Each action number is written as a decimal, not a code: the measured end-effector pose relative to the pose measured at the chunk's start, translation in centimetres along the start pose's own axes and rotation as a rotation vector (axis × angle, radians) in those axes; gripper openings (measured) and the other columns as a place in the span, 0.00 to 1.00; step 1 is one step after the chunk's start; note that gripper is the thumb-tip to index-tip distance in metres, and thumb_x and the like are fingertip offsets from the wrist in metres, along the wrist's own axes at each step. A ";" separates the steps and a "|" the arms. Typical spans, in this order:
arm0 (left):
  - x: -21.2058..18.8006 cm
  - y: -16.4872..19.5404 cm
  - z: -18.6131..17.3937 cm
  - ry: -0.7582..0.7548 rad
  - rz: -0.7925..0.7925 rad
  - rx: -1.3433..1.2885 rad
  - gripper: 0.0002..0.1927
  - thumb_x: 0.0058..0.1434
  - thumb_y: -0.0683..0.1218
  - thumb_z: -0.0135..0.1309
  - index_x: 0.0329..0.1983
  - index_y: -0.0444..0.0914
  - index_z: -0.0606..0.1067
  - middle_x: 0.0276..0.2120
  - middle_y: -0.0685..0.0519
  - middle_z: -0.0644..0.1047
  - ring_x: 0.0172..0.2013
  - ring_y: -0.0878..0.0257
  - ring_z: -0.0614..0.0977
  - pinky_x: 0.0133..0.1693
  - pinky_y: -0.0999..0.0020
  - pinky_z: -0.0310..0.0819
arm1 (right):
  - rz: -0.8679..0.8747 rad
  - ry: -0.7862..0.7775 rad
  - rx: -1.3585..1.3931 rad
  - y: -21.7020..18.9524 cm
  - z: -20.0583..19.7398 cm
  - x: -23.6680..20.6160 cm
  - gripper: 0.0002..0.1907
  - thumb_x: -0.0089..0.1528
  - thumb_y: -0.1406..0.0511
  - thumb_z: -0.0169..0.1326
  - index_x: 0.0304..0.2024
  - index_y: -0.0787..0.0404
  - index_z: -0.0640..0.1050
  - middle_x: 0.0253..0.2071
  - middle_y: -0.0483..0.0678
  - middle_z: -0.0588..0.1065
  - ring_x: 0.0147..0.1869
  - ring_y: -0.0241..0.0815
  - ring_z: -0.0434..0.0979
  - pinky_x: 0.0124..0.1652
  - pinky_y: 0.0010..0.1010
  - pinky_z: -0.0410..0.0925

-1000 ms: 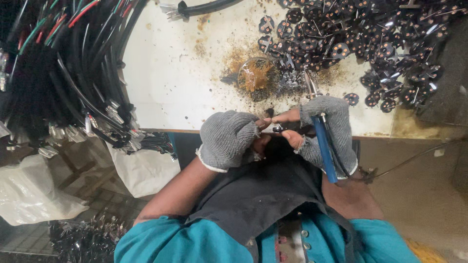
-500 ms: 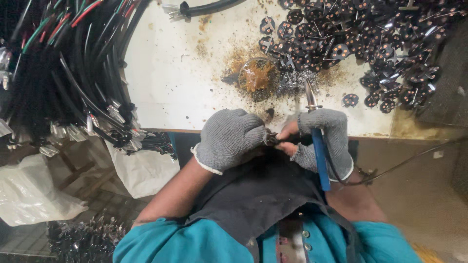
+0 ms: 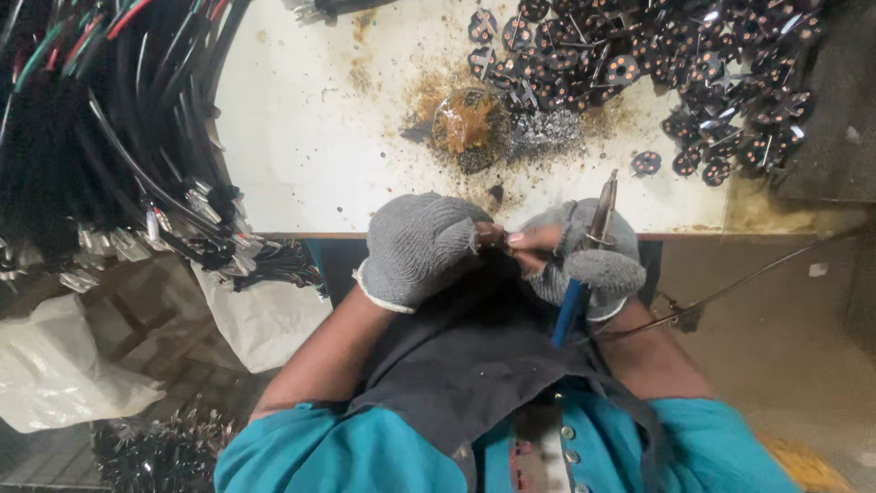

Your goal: The person solders wires to small connector components at a workbench. They hold a wire in one hand and a soldering iron in the other, apply solder to the joint, then set the finished connector aside and pick up the next wire and connector, repeating the process.

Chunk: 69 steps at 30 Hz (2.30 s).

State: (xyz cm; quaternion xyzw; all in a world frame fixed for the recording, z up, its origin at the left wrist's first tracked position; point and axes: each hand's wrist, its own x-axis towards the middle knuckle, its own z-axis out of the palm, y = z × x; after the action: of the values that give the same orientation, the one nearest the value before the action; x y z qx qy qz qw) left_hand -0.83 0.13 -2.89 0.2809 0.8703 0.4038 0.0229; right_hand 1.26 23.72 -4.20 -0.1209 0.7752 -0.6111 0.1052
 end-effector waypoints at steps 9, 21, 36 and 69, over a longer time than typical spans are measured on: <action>0.1 0.1 -0.1 -0.081 -0.059 0.010 0.08 0.53 0.48 0.61 0.38 0.51 0.83 0.31 0.53 0.82 0.30 0.51 0.83 0.29 0.55 0.74 | -0.181 0.017 -0.358 -0.2 -0.4 -0.4 0.13 0.60 0.70 0.67 0.45 0.54 0.80 0.39 0.47 0.81 0.42 0.44 0.84 0.42 0.32 0.74; -0.5 0.1 0.6 0.184 -0.081 0.113 0.05 0.60 0.46 0.63 0.36 0.49 0.77 0.31 0.52 0.80 0.30 0.52 0.81 0.31 0.55 0.73 | 0.070 0.112 -0.378 -4.8 0.6 1.6 0.09 0.62 0.72 0.58 0.44 0.61 0.83 0.37 0.50 0.81 0.37 0.42 0.82 0.40 0.30 0.73; -1.9 -0.8 0.2 0.233 0.056 -0.035 0.22 0.52 0.42 0.64 0.51 0.46 0.76 0.30 0.56 0.76 0.28 0.53 0.79 0.31 0.56 0.71 | -0.016 0.156 -0.484 -3.5 0.1 2.7 0.19 0.53 0.60 0.74 0.41 0.58 0.82 0.36 0.49 0.80 0.38 0.48 0.80 0.40 0.34 0.71; -5.0 -5.4 -16.4 0.307 -0.568 1.048 0.22 0.52 0.50 0.75 0.45 0.41 0.79 0.37 0.51 0.77 0.36 0.52 0.81 0.36 0.58 0.72 | -0.108 0.103 -0.615 -4.8 0.7 3.6 0.14 0.58 0.64 0.69 0.29 0.57 0.75 0.43 0.50 0.82 0.41 0.53 0.80 0.43 0.41 0.71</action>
State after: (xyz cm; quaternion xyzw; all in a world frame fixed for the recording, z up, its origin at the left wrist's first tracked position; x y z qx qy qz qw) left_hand -3.51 -16.49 3.35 -0.0496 0.9872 -0.0638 -0.1373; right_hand -1.64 20.84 0.23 -0.1569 0.9204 -0.3581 -0.0083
